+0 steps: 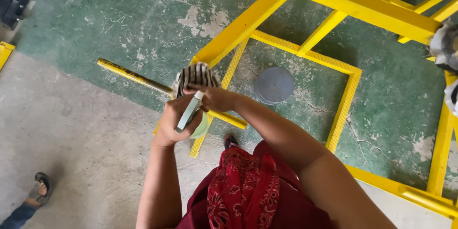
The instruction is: Wiping and cleaning various parts of gym exercise machines and benches using a spray bottle and a cloth.
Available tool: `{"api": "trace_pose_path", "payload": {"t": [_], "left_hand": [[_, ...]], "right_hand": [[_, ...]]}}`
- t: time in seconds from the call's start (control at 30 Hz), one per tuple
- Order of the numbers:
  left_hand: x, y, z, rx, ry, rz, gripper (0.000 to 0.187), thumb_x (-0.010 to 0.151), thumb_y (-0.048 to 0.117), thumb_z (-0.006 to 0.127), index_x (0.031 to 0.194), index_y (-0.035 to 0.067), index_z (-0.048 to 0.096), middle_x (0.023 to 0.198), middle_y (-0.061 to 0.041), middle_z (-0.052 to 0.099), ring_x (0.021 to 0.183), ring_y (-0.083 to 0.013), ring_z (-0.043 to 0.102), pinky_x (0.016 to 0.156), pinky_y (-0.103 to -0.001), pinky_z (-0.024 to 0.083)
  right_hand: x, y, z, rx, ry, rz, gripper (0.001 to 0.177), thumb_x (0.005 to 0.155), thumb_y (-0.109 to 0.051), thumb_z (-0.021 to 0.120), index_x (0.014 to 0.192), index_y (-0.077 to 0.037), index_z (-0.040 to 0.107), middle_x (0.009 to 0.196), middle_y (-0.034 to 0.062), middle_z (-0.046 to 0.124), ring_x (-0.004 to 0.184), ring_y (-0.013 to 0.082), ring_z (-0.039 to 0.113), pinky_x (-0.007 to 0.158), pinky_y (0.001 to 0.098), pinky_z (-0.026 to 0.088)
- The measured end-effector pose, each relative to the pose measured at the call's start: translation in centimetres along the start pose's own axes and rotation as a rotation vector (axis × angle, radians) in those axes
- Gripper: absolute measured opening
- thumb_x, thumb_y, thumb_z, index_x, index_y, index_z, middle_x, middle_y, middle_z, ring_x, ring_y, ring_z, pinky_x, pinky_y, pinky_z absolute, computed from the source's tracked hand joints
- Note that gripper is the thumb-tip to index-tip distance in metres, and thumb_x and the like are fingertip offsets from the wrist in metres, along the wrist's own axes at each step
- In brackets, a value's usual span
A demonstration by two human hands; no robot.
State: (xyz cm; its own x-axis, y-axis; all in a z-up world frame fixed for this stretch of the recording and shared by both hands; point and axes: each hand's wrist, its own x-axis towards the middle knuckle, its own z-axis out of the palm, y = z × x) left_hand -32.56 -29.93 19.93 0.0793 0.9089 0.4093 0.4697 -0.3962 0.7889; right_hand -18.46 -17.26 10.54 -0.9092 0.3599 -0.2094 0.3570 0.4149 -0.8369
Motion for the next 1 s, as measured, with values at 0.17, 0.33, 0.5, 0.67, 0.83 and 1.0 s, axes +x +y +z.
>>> {"api": "trace_pose_path", "payload": {"t": [0.17, 0.33, 0.5, 0.67, 0.83, 1.0], "left_hand": [[0.4, 1.3, -1.2, -0.07, -0.18, -0.039, 0.014, 0.084, 0.001, 0.063, 0.096, 0.001, 0.069, 0.086, -0.013, 0.073, 0.074, -0.0237, 0.073, 0.07, -0.033, 0.058], [1.3, 2.5, 0.1, -0.14, -0.241, -0.051, 0.017, 0.084, 0.004, 0.063, 0.099, 0.001, 0.071, 0.086, -0.012, 0.074, 0.072, -0.0197, 0.072, 0.067, -0.033, 0.057], [3.0, 2.7, 3.8, -0.206, -0.399, -0.04, 0.018, 0.086, 0.008, 0.064, 0.101, 0.002, 0.071, 0.084, -0.012, 0.074, 0.072, -0.0193, 0.072, 0.067, -0.033, 0.056], [4.9, 4.1, 9.5, -0.36, -0.602, 0.082, 0.019, 0.09, 0.009, 0.062, 0.106, 0.001, 0.068, 0.087, -0.013, 0.071, 0.076, -0.0234, 0.071, 0.071, -0.036, 0.055], [5.6, 5.9, 16.3, -0.173, -0.896, 0.106, 0.031, 0.084, 0.015, 0.069, 0.112, 0.002, 0.067, 0.086, -0.021, 0.069, 0.079, -0.0376, 0.067, 0.071, -0.045, 0.051], [3.9, 5.9, 22.6, -0.147, -1.08, 0.218, 0.037, 0.08, 0.018, 0.074, 0.113, 0.002, 0.067, 0.091, -0.022, 0.071, 0.084, -0.0417, 0.067, 0.074, -0.046, 0.052]], "right_hand": [[-4.0, 2.8, 3.6, -0.353, -0.014, -0.357, 0.027, 0.104, -0.024, 0.061, 0.122, -0.004, 0.066, 0.132, 0.0154, 0.062, 0.128, 0.0304, 0.056, 0.113, 0.0429, 0.043], [-10.5, 6.8, 4.2, -0.077, 0.103, -0.3, 0.022, 0.105, -0.022, 0.058, 0.11, -0.012, 0.077, 0.128, 0.0096, 0.072, 0.133, 0.0264, 0.06, 0.115, 0.042, 0.044], [-18.1, 10.0, 4.4, 0.258, 0.315, 0.208, 0.035, 0.103, -0.03, 0.055, 0.128, -0.011, 0.07, 0.125, 0.0111, 0.073, 0.118, 0.0268, 0.066, 0.106, 0.0417, 0.051], [-24.9, 5.6, 3.5, 0.482, 0.856, 0.674, 0.043, 0.105, -0.036, 0.049, 0.139, -0.012, 0.061, 0.126, 0.0112, 0.07, 0.115, 0.0234, 0.067, 0.101, 0.0417, 0.054], [-29.0, -1.7, 3.1, 1.618, 1.117, -0.085, 0.053, 0.099, -0.04, 0.05, 0.131, 0.002, 0.057, 0.12, 0.0161, 0.072, 0.108, 0.0255, 0.072, 0.096, 0.0395, 0.059], [-33.0, 2.9, 11.2, 1.468, 1.219, -0.15, 0.041, 0.108, -0.032, 0.059, 0.133, 0.002, 0.059, 0.108, 0.0127, 0.069, 0.095, 0.0212, 0.068, 0.084, 0.0374, 0.058]]}}
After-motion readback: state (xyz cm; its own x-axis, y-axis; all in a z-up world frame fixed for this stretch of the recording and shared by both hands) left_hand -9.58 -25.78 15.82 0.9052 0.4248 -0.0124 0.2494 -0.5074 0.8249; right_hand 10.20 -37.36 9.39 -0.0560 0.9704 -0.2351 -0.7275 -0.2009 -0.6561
